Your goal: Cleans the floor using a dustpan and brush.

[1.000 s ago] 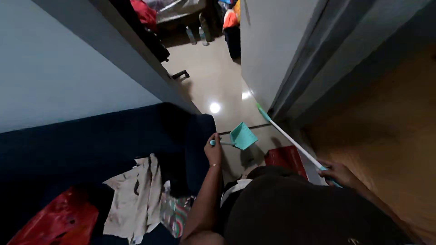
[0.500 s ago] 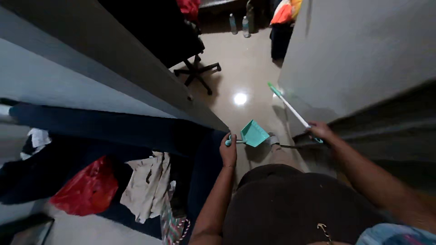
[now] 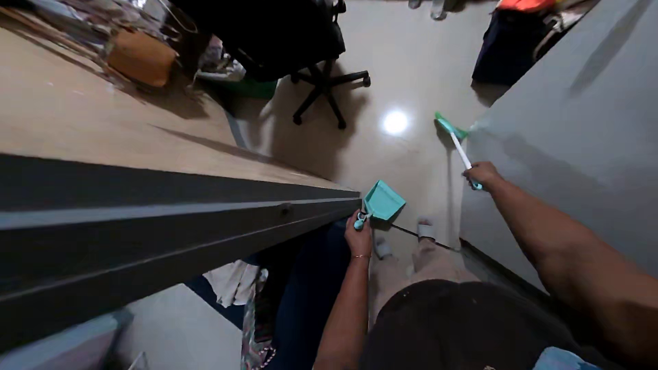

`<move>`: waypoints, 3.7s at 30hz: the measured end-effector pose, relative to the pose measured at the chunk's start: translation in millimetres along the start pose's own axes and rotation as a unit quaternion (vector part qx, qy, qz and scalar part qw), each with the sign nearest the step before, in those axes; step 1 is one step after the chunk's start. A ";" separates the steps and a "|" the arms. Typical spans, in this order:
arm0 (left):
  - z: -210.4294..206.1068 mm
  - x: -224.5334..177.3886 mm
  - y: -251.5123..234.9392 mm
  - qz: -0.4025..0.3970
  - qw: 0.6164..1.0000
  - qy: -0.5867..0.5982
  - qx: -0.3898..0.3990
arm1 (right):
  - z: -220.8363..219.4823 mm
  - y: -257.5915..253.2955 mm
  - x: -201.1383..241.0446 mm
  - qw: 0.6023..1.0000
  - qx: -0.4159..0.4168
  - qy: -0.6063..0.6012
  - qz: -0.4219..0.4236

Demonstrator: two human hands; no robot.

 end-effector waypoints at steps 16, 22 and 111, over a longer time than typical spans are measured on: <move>-6.5 -38.7 -101.1 -0.023 0.994 -0.016 0.108 | -40.2 93.7 -37.3 0.974 0.132 0.182 -0.038; -10.9 -45.5 -119.1 -0.027 0.993 -0.025 0.112 | -3.0 95.0 -32.7 0.991 0.039 0.114 -0.056; 16.6 4.1 -64.0 0.004 0.997 -0.029 0.067 | -102.5 0.2 39.1 0.924 0.136 0.357 -0.011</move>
Point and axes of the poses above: each hand's wrist, its own y-axis away from the middle knuckle, its own z-axis out of the back of the hand, x = y × z, the point moved 5 cm from there along -y, towards the middle knuckle, and after that the axes turned 13 degrees about x, right-handed, at the moved point
